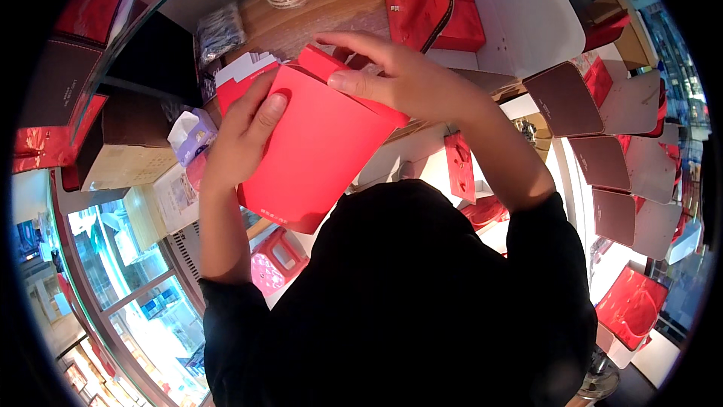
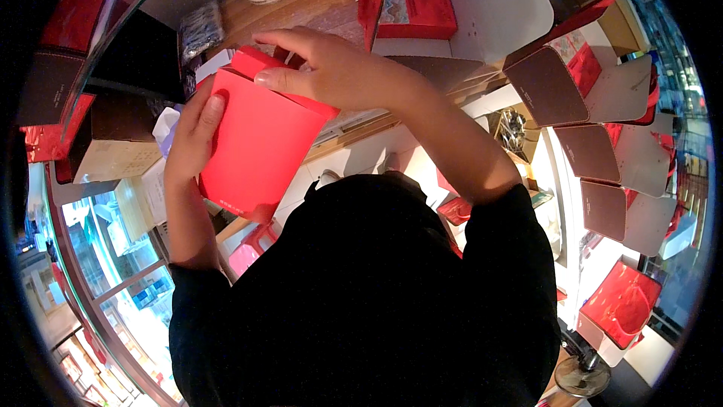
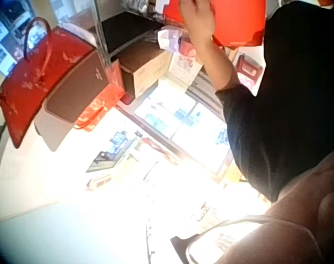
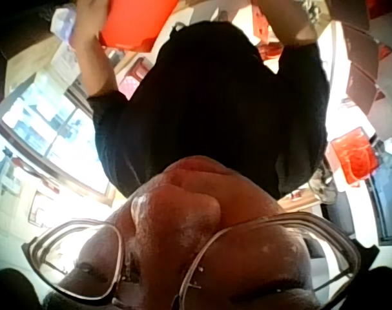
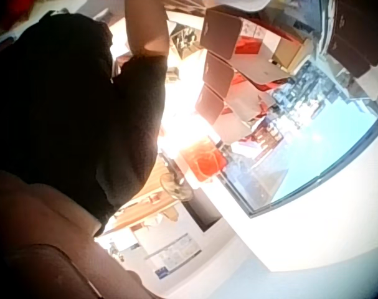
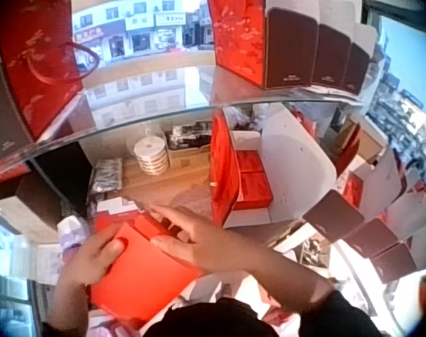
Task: The person assembles red cardboard boxes by hand. They fold the flaps of the flat-packed boxes into a rectangular shape and place the finished boxes into a larger container. The process is repeated for multiple units.
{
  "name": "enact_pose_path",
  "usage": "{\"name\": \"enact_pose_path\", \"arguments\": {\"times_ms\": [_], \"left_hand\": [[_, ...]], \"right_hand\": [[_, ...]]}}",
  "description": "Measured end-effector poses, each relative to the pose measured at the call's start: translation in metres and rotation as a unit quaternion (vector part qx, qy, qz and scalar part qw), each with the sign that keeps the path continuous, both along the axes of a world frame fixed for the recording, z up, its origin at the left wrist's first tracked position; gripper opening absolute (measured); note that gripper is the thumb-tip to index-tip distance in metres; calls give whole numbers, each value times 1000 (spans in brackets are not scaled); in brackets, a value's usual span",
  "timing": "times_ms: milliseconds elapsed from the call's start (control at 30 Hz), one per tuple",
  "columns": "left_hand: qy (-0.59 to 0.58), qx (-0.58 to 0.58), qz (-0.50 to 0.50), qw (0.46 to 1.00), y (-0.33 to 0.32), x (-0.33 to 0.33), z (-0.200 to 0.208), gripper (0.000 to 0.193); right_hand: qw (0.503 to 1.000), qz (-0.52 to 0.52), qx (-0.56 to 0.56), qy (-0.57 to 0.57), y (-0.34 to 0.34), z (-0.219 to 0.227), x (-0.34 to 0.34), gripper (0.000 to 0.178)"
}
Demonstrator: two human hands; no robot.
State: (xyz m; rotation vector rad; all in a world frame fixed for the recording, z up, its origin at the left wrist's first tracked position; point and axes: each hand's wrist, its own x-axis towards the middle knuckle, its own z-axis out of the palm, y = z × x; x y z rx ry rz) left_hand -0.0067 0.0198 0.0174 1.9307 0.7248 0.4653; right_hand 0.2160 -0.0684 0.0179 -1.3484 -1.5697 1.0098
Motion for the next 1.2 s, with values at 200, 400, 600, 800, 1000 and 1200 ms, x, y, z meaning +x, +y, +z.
{"name": "enact_pose_path", "arguments": {"times_ms": [200, 400, 600, 800, 1000, 1200], "left_hand": [[-1, -23, -40, 999, 18, 0, -2, 48], [39, 49, -18, 998, 17, 11, 9, 49], [90, 390, 48, 915, -14, 32, 8, 77], [109, 452, 7, 885, -23, 38, -6, 115], [86, 443, 2, 892, -20, 39, -12, 113], [89, 451, 9, 888, -21, 39, -9, 112]], "right_hand": [[999, -25, -19, 45, 3, -4, -2, 55], [991, -105, 16, 84, 8, -15, -2, 56], [968, -214, 58, 115, 13, -31, 5, 49], [959, -240, 57, 138, 14, -32, 4, 49], [966, -231, 93, 69, 4, -26, -2, 53], [968, -217, 101, 70, 0, -19, -4, 53]]}}
